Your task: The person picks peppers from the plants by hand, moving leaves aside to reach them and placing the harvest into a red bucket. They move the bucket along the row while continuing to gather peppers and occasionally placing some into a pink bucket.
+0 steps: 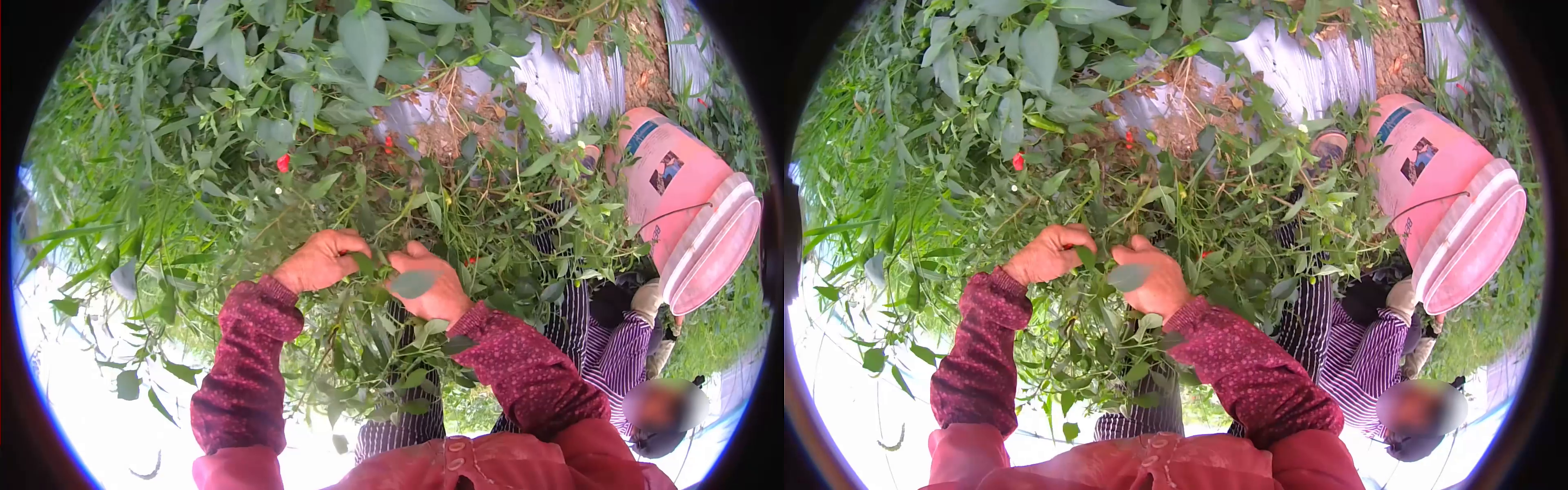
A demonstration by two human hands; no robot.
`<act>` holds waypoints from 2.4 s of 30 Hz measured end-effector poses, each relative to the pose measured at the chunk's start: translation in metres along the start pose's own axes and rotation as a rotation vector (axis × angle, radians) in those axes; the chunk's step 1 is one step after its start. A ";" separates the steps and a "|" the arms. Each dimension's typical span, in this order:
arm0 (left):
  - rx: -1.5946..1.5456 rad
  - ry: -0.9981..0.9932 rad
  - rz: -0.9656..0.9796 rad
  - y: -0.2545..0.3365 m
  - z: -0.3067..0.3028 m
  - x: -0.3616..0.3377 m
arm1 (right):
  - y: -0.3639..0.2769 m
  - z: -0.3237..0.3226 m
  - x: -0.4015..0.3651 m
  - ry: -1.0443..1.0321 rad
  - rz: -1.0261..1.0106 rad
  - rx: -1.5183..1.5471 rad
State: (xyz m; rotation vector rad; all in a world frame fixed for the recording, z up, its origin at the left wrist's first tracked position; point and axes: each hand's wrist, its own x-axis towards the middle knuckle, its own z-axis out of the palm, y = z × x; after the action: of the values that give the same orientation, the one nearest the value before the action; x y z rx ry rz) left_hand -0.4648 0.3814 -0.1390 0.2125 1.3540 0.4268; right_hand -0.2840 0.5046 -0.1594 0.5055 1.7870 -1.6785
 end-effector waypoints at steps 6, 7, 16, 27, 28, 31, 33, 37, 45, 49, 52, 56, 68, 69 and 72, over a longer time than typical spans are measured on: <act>0.099 0.161 0.122 -0.007 0.009 -0.004 | -0.028 -0.022 -0.001 -0.226 -0.017 0.275; 0.329 0.200 0.132 -0.010 0.016 -0.002 | -0.030 -0.023 -0.002 -0.321 -0.104 0.229; 0.325 0.529 0.310 -0.005 0.025 0.008 | -0.028 -0.014 0.001 -0.235 0.080 0.486; 0.795 0.558 -0.168 -0.073 0.034 -0.029 | -0.027 -0.017 0.005 -0.157 0.154 0.520; 0.774 0.542 -0.308 -0.061 0.062 -0.026 | -0.030 -0.019 0.004 -0.095 0.188 0.488; 0.779 0.407 -0.344 -0.059 0.118 -0.019 | -0.033 -0.022 0.005 -0.193 0.137 0.210; 0.718 0.427 -0.271 -0.067 0.152 -0.010 | -0.026 -0.010 -0.001 -0.186 0.045 0.030; 0.718 0.454 -0.129 -0.071 0.182 -0.006 | -0.007 0.001 -0.003 -0.321 -0.022 -0.313; 0.809 0.017 -0.374 -0.136 0.174 -0.063 | 0.001 0.007 -0.006 -0.365 -0.034 -0.330; 0.956 0.136 -0.532 -0.202 0.198 -0.117 | -0.004 -0.001 -0.004 -0.408 -0.019 -0.211; 0.879 0.232 -0.533 -0.270 0.225 -0.149 | 0.000 -0.003 -0.006 -0.440 -0.002 -0.044; 0.810 0.339 -0.319 -0.327 0.268 -0.092 | -0.017 -0.009 0.005 -0.449 0.036 -0.125; 0.358 0.662 -0.162 -0.258 0.217 -0.080 | -0.004 -0.083 0.020 0.204 0.129 1.781; 0.482 0.621 -0.176 -0.218 0.199 -0.087 | -0.001 -0.086 0.020 0.132 0.060 1.940; 0.810 0.532 -0.204 -0.111 0.148 -0.091 | -0.001 -0.099 0.020 0.045 -0.125 2.039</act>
State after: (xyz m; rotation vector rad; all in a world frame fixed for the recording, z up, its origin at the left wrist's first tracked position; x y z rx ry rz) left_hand -0.3157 0.2570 -0.0696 0.6513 2.0040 -0.2871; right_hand -0.3169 0.5990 -0.1726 1.1120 -0.5575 -2.9837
